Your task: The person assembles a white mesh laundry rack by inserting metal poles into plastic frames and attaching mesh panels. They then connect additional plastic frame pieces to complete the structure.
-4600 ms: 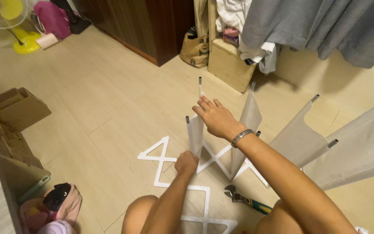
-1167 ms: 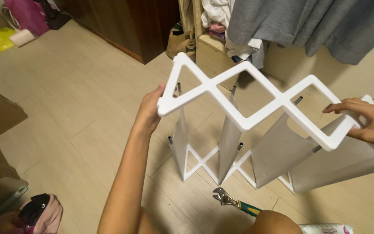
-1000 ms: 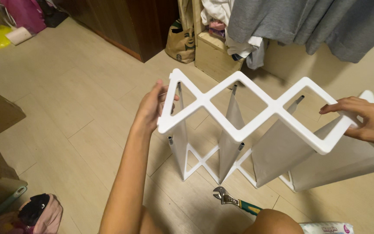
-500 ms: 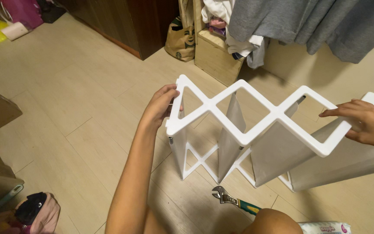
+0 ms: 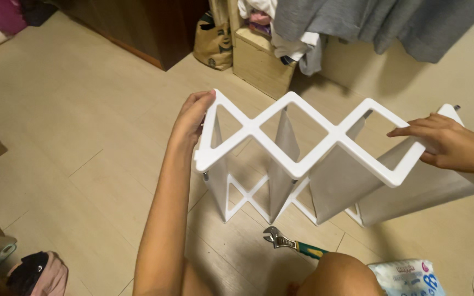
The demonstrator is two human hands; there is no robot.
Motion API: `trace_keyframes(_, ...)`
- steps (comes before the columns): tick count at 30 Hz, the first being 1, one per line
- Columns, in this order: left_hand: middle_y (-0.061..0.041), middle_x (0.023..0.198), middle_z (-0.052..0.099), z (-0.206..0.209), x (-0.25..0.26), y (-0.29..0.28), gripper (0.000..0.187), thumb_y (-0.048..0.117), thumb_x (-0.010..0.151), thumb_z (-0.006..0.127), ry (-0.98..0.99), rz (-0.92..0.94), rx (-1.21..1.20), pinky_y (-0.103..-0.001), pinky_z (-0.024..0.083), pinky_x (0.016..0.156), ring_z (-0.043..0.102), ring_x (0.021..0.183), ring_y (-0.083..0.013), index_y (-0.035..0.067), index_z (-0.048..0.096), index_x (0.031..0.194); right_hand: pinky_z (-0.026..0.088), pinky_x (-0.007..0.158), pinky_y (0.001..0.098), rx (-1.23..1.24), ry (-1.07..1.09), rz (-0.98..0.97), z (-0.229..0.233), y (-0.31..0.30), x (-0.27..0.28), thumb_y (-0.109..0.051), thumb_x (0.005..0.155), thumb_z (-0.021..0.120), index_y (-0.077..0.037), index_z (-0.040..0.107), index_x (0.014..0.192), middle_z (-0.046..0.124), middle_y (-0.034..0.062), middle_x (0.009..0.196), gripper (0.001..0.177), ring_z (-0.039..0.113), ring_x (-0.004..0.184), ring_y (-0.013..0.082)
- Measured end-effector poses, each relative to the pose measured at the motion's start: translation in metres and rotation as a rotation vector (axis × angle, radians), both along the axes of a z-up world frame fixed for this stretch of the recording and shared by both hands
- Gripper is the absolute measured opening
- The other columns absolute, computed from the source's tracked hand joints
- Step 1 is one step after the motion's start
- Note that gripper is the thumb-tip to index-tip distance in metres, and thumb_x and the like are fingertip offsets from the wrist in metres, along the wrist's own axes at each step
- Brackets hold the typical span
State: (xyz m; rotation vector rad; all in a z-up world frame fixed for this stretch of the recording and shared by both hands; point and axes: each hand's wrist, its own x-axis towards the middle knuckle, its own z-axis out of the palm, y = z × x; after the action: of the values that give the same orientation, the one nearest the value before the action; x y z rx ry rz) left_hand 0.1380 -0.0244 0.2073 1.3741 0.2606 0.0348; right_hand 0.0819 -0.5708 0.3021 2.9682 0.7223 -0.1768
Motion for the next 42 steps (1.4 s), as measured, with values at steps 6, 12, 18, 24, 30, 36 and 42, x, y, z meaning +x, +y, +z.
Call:
trace_keyframes(6, -0.006, 0.091, 0.069, 0.009, -0.010, -0.007, 0.032, 0.030, 0.093, 0.068, -0.036, 0.016, -0.052, -0.029, 0.053, 0.068, 0.062, 0.078, -0.0134, 0.003, 0.070, 0.110, 0.044, 0.110, 0.0383, -0.036, -0.016, 0.015, 0.010, 0.009, -0.009, -0.005, 0.064, 0.084, -0.034, 0.058, 0.140, 0.067, -0.0020, 0.124, 0.085, 0.061, 0.111, 0.0222)
trace_keyframes(12, -0.005, 0.079, 0.065, 0.013, -0.016, -0.010, 0.027, 0.022, 0.092, 0.070, -0.074, 0.068, -0.042, -0.028, 0.045, 0.057, 0.055, 0.064, -0.0124, -0.001, 0.069, 0.106, 0.042, 0.115, 0.0382, -0.106, -0.017, -0.017, -0.002, 0.008, -0.003, -0.005, 0.065, 0.086, -0.035, 0.058, 0.139, 0.066, -0.0020, 0.130, 0.085, 0.062, 0.118, 0.0198)
trace_keyframes(18, -0.006, 0.077, 0.065, 0.006, -0.009, -0.016, 0.023, 0.018, 0.090, 0.073, -0.122, 0.053, -0.168, -0.028, 0.047, 0.055, 0.057, 0.062, -0.0134, -0.002, 0.069, 0.102, 0.045, 0.109, 0.0405, -0.043, -0.085, 0.070, -0.014, -0.006, 0.002, -0.008, 0.068, 0.083, -0.033, 0.059, 0.140, 0.068, 0.0017, 0.126, 0.080, 0.064, 0.117, 0.0207)
trace_keyframes(24, -0.006, 0.074, 0.066, -0.006, 0.002, -0.014, 0.025, 0.024, 0.092, 0.074, -0.048, 0.087, -0.220, -0.028, 0.047, 0.052, 0.057, 0.059, -0.0135, 0.000, 0.069, 0.096, 0.049, 0.106, 0.0390, -0.098, -0.126, 0.032, -0.014, -0.007, -0.001, -0.012, 0.072, 0.083, -0.035, 0.061, 0.138, 0.069, 0.0005, 0.125, 0.073, 0.065, 0.114, 0.0235)
trace_keyframes(30, -0.001, 0.074, 0.065, -0.013, 0.007, -0.009, 0.017, 0.019, 0.093, 0.071, -0.089, 0.001, -0.234, -0.028, 0.045, 0.051, 0.055, 0.059, -0.0110, 0.002, 0.073, 0.094, 0.045, 0.109, 0.0425, 0.045, -0.092, 0.102, 0.003, 0.002, -0.022, 0.003, 0.066, 0.071, -0.024, 0.062, 0.137, 0.066, 0.0077, 0.129, 0.077, 0.060, 0.123, 0.0285)
trace_keyframes(36, -0.010, 0.093, 0.075, 0.010, -0.009, -0.005, 0.024, 0.014, 0.092, 0.070, -0.060, 0.039, -0.206, -0.028, 0.059, 0.071, 0.070, 0.079, -0.0170, -0.004, 0.073, 0.108, 0.043, 0.109, 0.0423, 0.136, -0.036, 0.065, 0.015, 0.021, -0.034, 0.006, 0.065, 0.072, -0.022, 0.063, 0.137, 0.063, 0.0108, 0.131, 0.078, 0.055, 0.125, 0.0290)
trace_keyframes(42, -0.010, 0.100, 0.072, 0.027, -0.017, -0.009, 0.028, 0.019, 0.096, 0.069, 0.014, 0.055, -0.087, -0.029, 0.057, 0.073, 0.068, 0.083, -0.0171, 0.000, 0.071, 0.116, 0.046, 0.106, 0.0406, 0.168, -0.153, 0.077, 0.024, 0.021, -0.040, 0.005, 0.069, 0.071, -0.019, 0.066, 0.128, 0.065, 0.0107, 0.121, 0.063, 0.056, 0.117, 0.0290)
